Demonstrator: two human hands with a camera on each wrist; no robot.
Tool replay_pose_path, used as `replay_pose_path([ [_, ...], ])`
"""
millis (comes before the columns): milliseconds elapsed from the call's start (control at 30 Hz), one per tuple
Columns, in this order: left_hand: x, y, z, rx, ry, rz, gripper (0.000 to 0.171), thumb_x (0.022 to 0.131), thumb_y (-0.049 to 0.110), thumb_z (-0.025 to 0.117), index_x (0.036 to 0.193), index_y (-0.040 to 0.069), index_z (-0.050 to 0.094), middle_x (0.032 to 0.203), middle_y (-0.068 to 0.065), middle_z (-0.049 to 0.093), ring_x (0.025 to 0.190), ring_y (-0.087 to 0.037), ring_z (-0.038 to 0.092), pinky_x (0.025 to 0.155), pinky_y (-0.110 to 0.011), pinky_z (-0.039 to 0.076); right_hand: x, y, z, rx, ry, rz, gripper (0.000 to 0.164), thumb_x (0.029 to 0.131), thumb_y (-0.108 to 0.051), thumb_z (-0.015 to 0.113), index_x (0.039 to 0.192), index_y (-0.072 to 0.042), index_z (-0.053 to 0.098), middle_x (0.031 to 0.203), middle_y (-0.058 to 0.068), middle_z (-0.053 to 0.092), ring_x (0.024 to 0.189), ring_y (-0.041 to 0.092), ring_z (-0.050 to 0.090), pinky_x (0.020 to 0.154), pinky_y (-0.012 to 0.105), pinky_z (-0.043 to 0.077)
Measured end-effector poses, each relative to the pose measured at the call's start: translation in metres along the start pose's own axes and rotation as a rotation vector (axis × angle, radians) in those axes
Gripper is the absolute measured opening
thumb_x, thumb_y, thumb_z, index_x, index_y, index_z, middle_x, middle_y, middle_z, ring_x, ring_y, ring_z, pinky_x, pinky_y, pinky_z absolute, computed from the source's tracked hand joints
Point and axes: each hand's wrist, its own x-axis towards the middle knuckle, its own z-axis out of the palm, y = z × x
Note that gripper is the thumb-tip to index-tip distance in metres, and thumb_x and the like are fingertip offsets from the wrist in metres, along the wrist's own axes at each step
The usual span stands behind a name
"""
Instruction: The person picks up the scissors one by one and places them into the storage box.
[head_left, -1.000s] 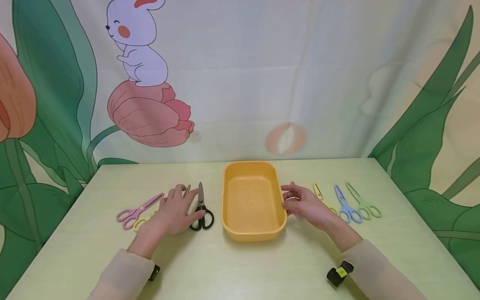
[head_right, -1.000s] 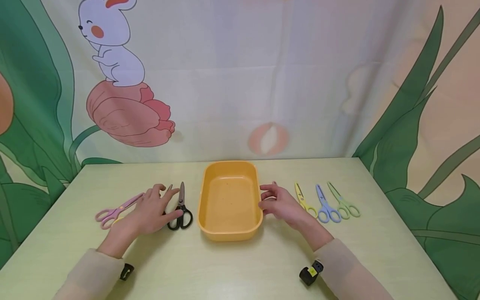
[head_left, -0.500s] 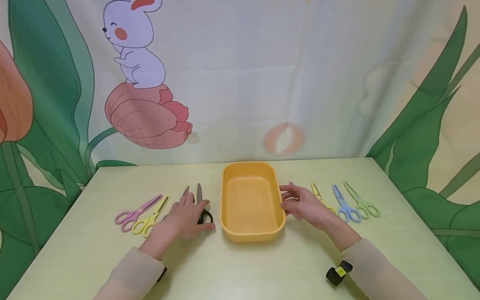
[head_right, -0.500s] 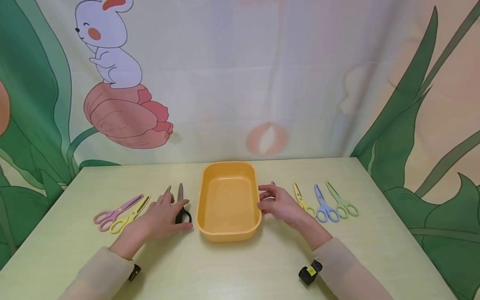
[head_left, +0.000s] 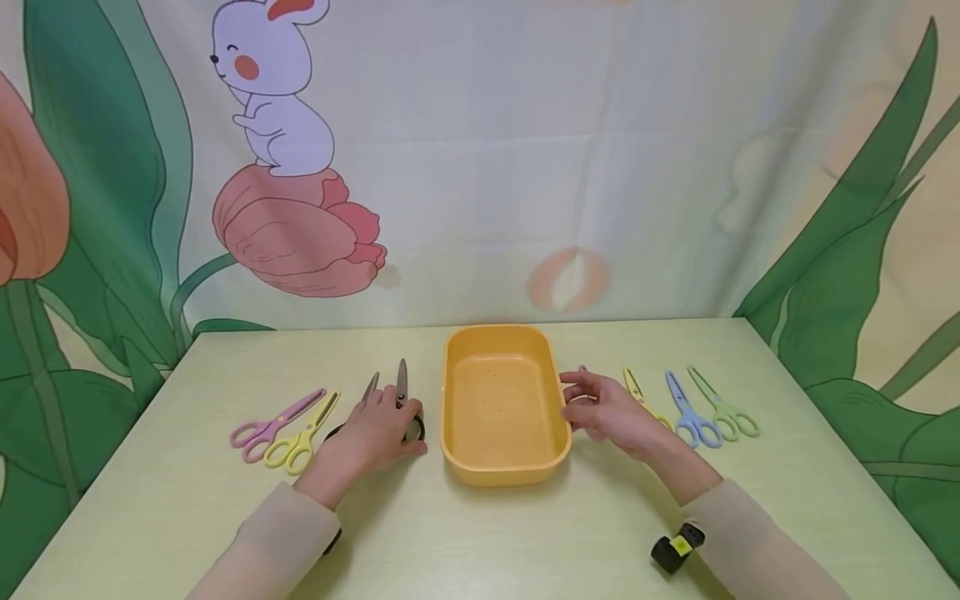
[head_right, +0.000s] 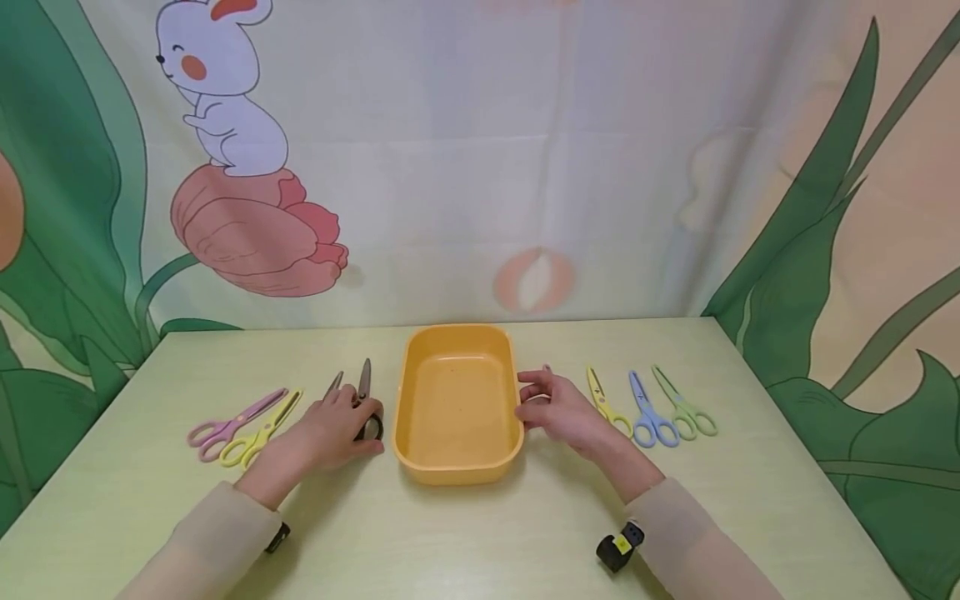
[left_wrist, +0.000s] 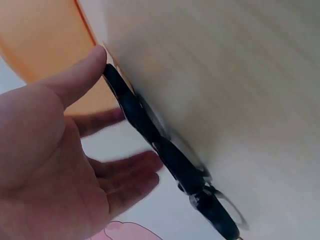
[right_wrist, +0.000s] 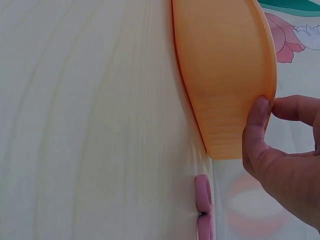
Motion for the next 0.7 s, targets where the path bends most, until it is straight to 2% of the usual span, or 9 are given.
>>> replay_pose_path([
  [100, 0.000, 0.000, 0.000, -0.018, 0.004, -0.013, 0.058, 0.095, 0.042, 0.074, 0.133, 0.002, 0.056, 0.124, -0.029, 0.050, 0.119, -0.045, 0.048, 0.101, -0.059, 0.044, 0.000, 0.001, 0.000, -0.001, 0.000, -0.002, 0.063, 0.097, -0.002, 0.064, 0.154, 0.002, 0.038, 0.126, 0.025, 0.053, 0.090, 0.028, 0.067, 0.057, 0.026, 0.039],
  [300, 0.004, 0.000, 0.000, -0.024, -0.021, -0.008, 0.056, 0.096, 0.040, 0.072, 0.133, 0.001, 0.057, 0.125, -0.033, 0.054, 0.122, -0.047, 0.050, 0.109, -0.060, 0.037, -0.001, 0.002, -0.001, -0.009, 0.006, -0.003, 0.062, 0.097, -0.002, 0.064, 0.154, 0.002, 0.038, 0.125, 0.023, 0.053, 0.088, 0.026, 0.066, 0.057, 0.026, 0.040],
  [500, 0.009, 0.001, -0.001, -0.033, -0.013, -0.012, 0.047, 0.095, 0.035, 0.074, 0.131, 0.008, 0.061, 0.121, -0.032, 0.056, 0.117, -0.047, 0.052, 0.105, -0.060, 0.041, 0.000, -0.001, 0.000, -0.007, 0.003, -0.007, 0.062, 0.097, -0.001, 0.064, 0.153, 0.002, 0.038, 0.125, 0.024, 0.053, 0.090, 0.027, 0.067, 0.057, 0.026, 0.040],
  [700, 0.014, 0.004, -0.002, -0.072, 0.010, -0.039, 0.042, 0.093, 0.032, 0.075, 0.123, 0.006, 0.065, 0.110, -0.025, 0.058, 0.109, -0.043, 0.052, 0.104, -0.060, 0.039, -0.001, -0.003, 0.000, -0.002, -0.008, -0.014, 0.062, 0.097, -0.002, 0.064, 0.153, 0.004, 0.037, 0.123, 0.022, 0.053, 0.089, 0.025, 0.066, 0.057, 0.025, 0.039],
])
